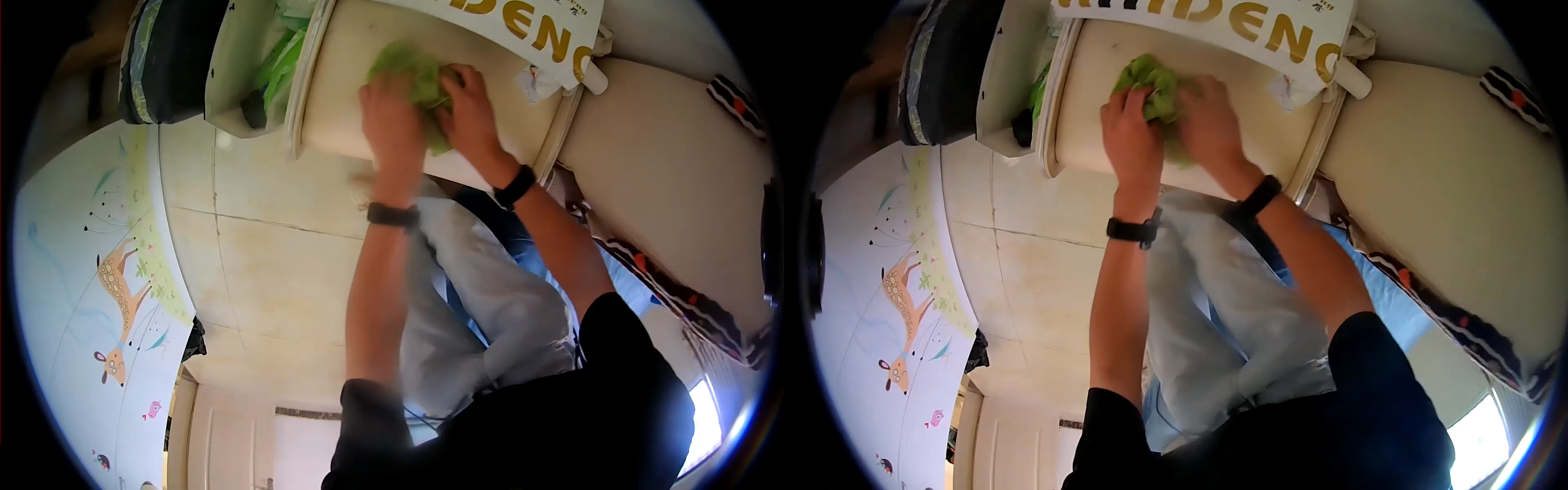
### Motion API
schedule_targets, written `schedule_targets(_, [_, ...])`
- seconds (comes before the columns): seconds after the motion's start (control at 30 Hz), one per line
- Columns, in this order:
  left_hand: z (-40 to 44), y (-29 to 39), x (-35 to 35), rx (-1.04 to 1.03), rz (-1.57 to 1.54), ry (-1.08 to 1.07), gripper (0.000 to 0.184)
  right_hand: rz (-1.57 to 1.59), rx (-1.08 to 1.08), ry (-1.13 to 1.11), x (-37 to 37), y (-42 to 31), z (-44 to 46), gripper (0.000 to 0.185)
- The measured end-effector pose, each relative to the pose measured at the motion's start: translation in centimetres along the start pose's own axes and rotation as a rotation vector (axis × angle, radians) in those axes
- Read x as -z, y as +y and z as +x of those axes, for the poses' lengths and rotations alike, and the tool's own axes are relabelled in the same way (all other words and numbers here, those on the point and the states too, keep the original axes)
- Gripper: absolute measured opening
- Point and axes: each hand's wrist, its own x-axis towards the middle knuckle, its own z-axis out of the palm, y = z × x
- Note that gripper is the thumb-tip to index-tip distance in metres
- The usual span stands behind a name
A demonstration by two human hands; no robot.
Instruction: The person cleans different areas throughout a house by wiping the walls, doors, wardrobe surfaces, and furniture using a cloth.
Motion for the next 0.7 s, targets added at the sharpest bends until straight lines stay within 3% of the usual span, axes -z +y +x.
schedule_targets(0.33, [-2.5,5.1,-5.2,-0.145,0.093,-0.124,0.026,-0.245,0.005,-0.005,5.2,5.1,-4.5,0.037])
schedule_targets(0.43, [-6.3,5.8,-5.8,-0.21,0.149,-0.1,0.024,-0.283,0.124,0.038,5.4,6.9,-7.9,0.035])
schedule_targets(0.7, [-12.8,5.9,-3.9,-0.092,0.104,-0.06,0.018,-0.205,0.133,0.021,3.9,5.7,-12.7,0.023])
